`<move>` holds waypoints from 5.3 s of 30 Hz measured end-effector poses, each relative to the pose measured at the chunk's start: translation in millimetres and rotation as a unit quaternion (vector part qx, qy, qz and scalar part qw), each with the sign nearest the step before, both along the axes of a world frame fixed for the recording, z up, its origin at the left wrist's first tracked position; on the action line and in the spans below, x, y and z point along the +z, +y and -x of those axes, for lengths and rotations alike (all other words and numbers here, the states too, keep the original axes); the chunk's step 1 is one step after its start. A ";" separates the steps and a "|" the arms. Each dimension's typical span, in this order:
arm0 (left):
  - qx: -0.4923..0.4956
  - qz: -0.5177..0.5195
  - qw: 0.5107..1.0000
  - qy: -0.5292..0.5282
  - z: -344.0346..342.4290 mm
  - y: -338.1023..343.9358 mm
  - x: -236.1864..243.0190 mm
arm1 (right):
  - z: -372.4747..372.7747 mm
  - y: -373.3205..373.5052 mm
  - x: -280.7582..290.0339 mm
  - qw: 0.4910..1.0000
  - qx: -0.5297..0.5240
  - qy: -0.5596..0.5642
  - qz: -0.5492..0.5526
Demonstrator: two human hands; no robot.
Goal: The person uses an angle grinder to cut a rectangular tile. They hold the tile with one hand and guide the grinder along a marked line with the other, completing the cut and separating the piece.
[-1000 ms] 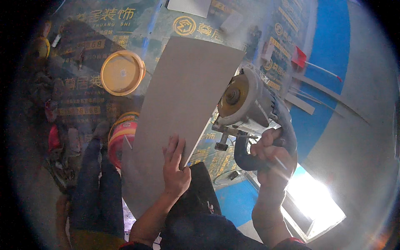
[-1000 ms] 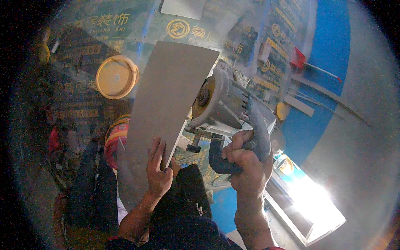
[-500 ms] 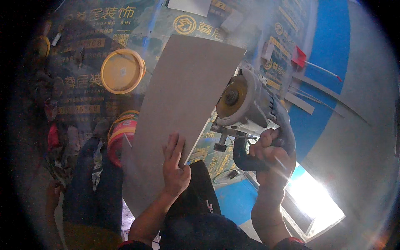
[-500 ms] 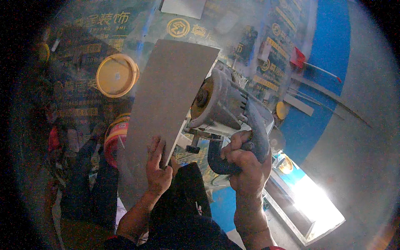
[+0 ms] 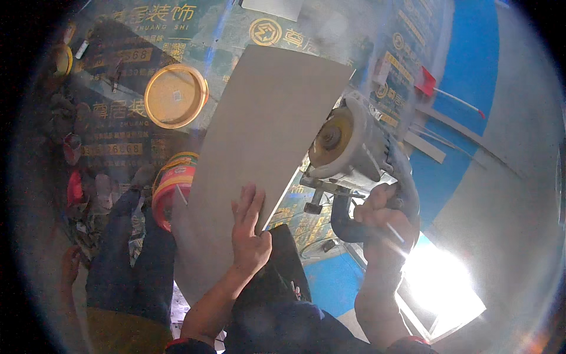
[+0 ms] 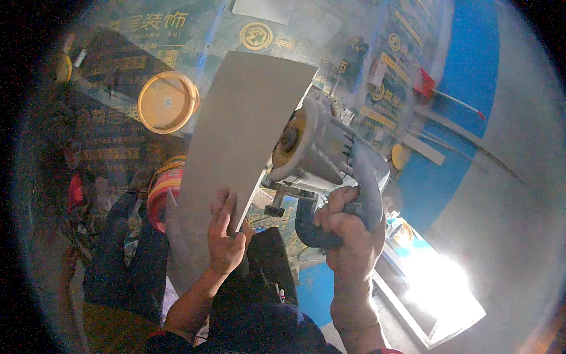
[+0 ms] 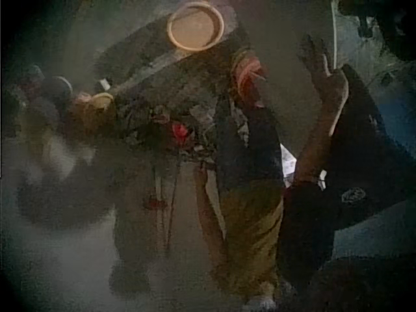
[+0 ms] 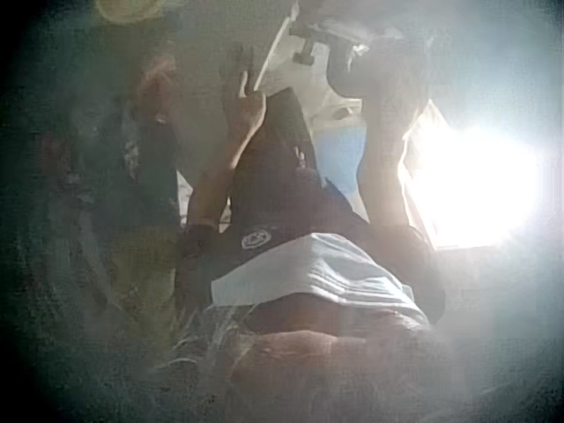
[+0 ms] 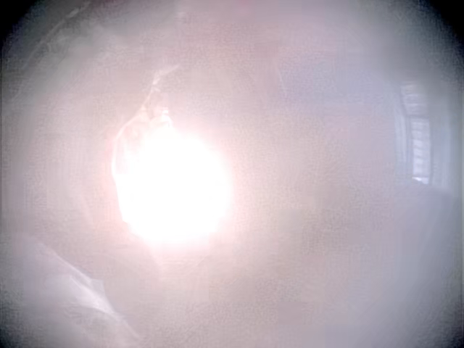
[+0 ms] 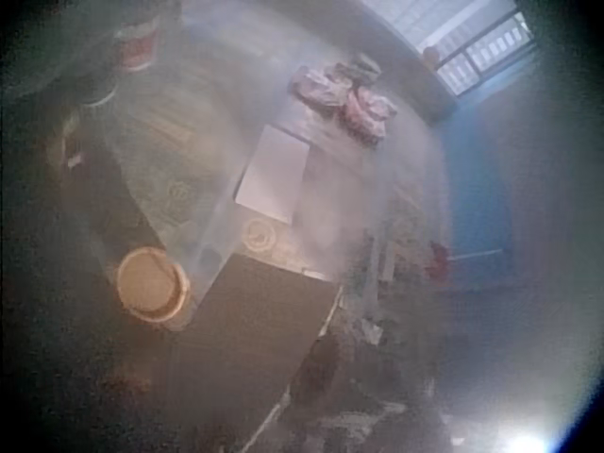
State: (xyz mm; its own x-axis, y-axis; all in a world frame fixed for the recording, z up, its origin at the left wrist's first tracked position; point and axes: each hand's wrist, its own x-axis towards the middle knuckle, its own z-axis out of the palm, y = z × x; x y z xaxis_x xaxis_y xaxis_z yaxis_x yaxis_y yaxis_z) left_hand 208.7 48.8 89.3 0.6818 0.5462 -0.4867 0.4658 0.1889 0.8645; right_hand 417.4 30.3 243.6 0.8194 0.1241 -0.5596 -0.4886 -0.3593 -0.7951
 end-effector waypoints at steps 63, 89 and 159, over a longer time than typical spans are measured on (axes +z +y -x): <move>-0.023 -0.037 0.999 0.015 -4.4 5.4 3.1 | 28.4 -8.1 0.9 1.000 -0.015 -0.005 0.008; -0.005 -0.008 1.000 0.017 -8.9 5.5 6.0 | 37.5 -13.6 2.6 1.000 -0.014 0.022 0.000; -0.008 -0.005 1.000 -0.004 -25.9 18.9 -5.7 | 48.8 -15.1 -6.0 0.999 -0.013 0.044 0.018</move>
State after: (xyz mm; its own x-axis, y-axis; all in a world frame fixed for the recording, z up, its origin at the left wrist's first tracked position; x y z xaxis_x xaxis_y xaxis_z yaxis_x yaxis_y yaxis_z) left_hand 234.6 67.6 83.6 0.6944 0.5398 -0.4758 0.4619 0.1726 0.8700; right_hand 368.7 15.3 237.6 0.7690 0.0831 -0.6338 -0.5658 -0.3728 -0.7354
